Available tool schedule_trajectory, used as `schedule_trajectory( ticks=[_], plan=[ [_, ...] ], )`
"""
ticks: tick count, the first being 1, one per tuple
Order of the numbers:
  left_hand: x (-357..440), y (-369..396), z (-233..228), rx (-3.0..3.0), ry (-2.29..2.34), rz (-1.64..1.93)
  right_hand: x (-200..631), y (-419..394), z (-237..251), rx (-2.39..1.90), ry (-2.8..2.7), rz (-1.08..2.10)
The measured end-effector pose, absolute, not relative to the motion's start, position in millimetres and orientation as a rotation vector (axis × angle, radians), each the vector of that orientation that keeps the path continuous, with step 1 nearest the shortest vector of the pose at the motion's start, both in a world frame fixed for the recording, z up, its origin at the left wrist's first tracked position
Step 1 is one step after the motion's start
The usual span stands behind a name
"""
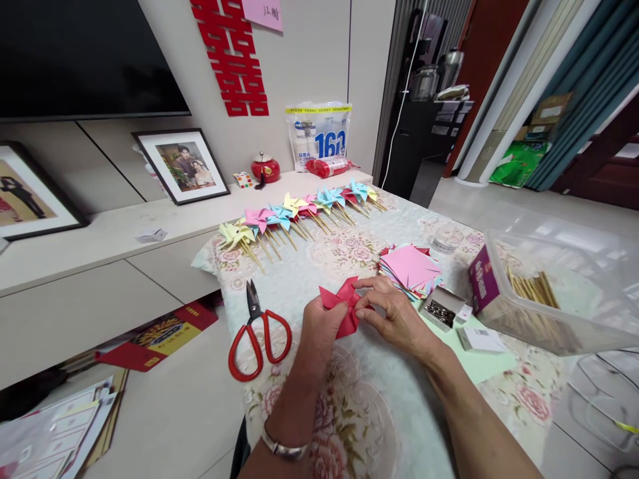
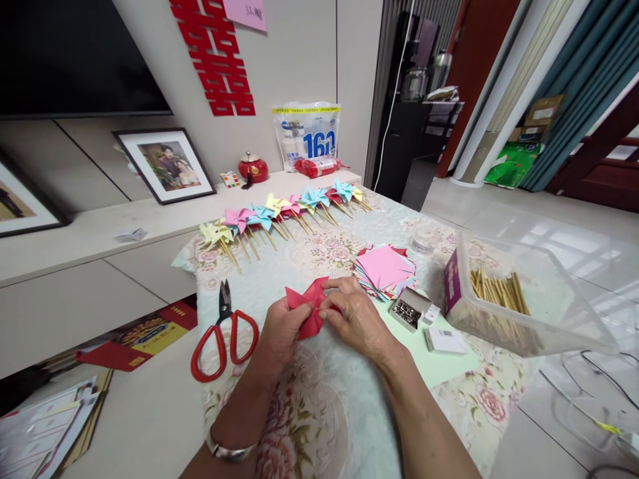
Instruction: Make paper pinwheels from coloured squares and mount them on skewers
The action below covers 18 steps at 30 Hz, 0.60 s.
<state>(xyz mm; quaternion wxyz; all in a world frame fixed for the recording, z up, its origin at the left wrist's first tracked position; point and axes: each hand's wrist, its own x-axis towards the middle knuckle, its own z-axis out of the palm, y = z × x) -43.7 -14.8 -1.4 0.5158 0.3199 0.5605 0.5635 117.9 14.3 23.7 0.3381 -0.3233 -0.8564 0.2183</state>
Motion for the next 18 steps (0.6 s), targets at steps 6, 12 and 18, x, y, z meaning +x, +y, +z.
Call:
schedule_trajectory(
  ticks=[6, 12, 18],
  plan=[
    [-42.3, -16.4, 1.1, 0.745, 1.285, 1.348, 115.1, 12.9, 23.6, -0.873, -2.205, 0.599],
    [-42.1, -18.3, 3.5, 0.728, 1.231, 1.312, 111.5, 11.4, 23.4, -0.929, -2.155, 0.647],
    [-40.7, -18.7, 4.5, 0.727, 1.236, 1.314, 108.2, 9.9, 24.0, -0.973, -2.078, 0.698]
  ],
)
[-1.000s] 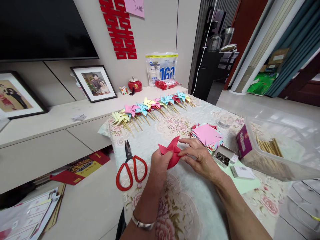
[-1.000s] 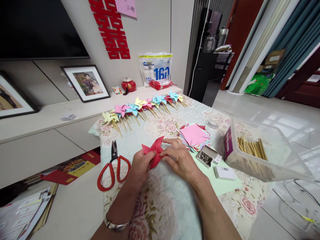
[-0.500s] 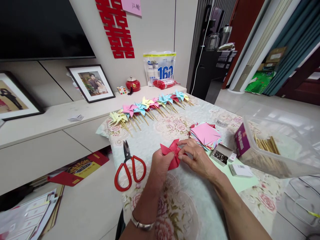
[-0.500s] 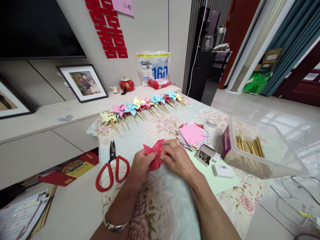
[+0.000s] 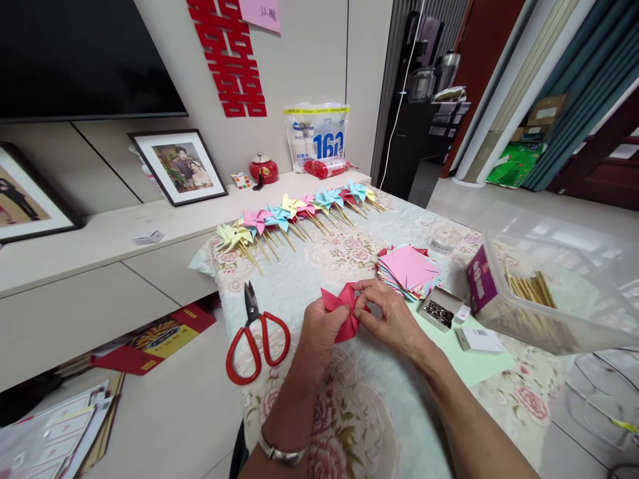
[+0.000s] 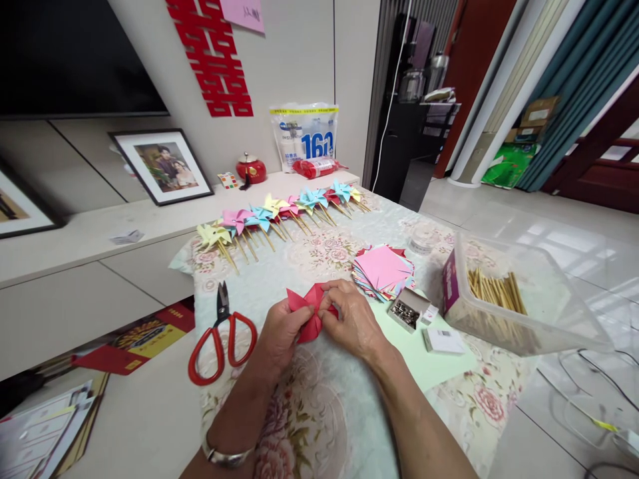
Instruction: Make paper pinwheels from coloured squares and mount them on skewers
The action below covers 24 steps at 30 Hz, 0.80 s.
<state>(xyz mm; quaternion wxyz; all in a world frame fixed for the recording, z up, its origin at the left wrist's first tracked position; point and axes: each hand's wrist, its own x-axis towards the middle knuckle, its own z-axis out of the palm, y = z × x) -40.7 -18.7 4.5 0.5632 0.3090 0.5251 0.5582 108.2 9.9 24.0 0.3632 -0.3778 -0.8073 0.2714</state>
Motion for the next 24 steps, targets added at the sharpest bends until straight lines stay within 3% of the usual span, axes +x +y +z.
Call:
schedule_trajectory(
  ticks=[24],
  plan=[
    [-41.1, -17.8, 5.0, 0.760, 1.240, 1.258, 104.7, 10.2, 18.8, -1.043, -2.004, 0.698]
  ],
)
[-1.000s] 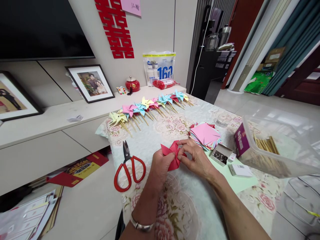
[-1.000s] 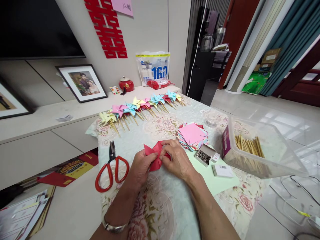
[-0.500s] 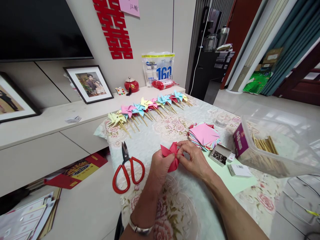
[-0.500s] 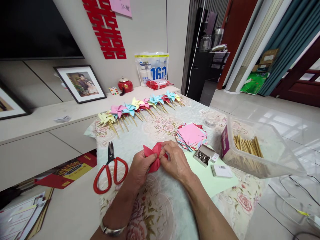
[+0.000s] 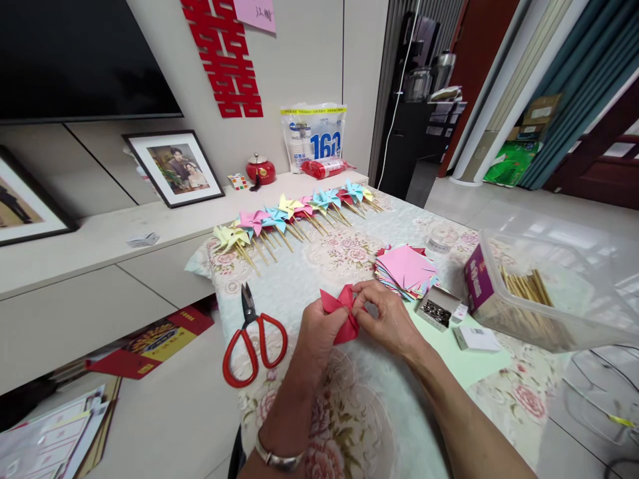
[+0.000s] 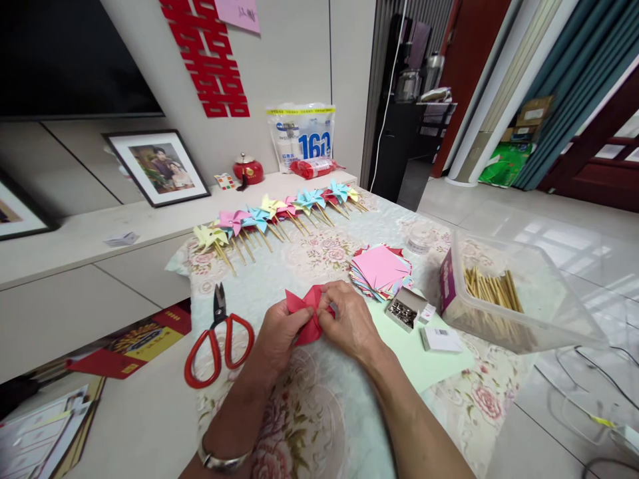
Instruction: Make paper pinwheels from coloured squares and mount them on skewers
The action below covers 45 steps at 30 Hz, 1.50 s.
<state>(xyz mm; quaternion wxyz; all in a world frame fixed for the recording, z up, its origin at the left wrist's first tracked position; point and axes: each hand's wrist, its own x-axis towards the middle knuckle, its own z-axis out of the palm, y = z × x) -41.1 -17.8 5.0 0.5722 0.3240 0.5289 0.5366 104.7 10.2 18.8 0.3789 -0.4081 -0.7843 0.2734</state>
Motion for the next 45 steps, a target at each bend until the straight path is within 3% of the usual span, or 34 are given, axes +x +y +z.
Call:
schedule_trajectory(
  ticks=[32, 45],
  plan=[
    [-51, -16, 17, 0.304, 1.099, 1.426, 134, 14, 33, -0.916, -2.083, 1.047],
    [-48, -17, 18, 0.380, 1.050, 1.382, 127, 15, 25, -0.859, -2.120, 0.811]
  ],
)
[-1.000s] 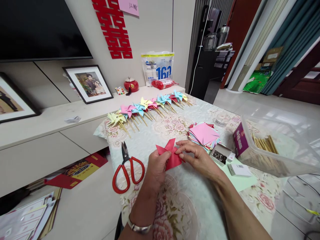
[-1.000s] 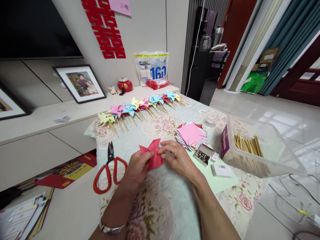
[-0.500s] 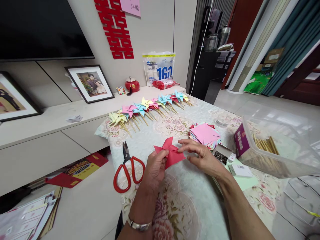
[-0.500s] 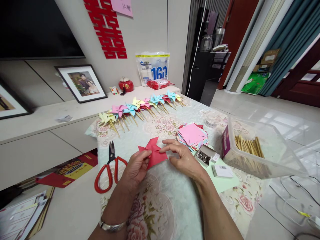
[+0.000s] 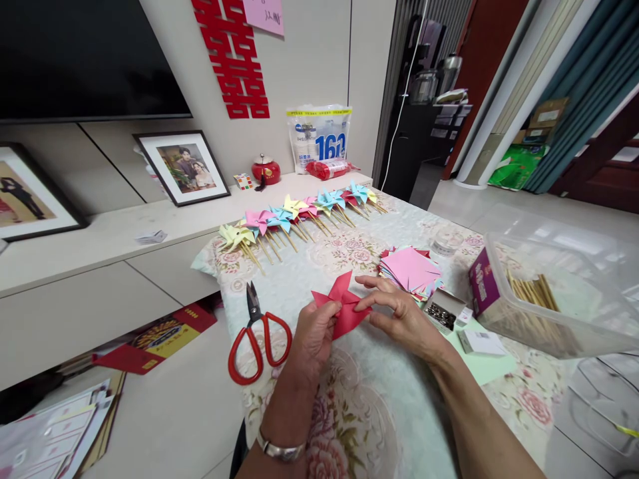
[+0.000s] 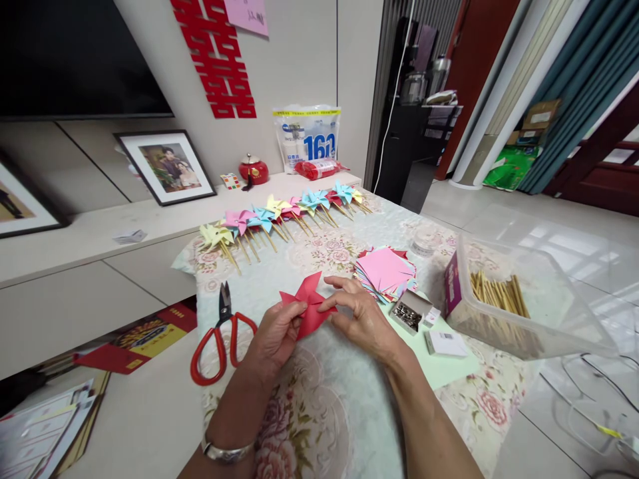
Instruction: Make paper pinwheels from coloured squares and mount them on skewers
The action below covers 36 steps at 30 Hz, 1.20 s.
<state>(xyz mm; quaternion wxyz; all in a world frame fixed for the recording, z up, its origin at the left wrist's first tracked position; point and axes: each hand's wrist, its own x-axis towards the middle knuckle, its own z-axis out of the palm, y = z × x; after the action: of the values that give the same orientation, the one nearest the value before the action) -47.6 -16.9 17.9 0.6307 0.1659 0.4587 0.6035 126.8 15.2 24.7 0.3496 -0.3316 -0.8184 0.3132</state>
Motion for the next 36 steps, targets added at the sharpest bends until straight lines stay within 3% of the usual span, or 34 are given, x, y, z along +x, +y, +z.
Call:
schedule_trajectory(
  ticks=[15, 36],
  plan=[
    [-44, -17, 4, 0.788, 1.350, 1.341, 118, 14, 25, -0.860, -2.195, 0.640],
    [-41, -18, 14, 0.806, 1.373, 1.241, 108, 9, 26, -1.037, -2.149, 0.647]
  ],
)
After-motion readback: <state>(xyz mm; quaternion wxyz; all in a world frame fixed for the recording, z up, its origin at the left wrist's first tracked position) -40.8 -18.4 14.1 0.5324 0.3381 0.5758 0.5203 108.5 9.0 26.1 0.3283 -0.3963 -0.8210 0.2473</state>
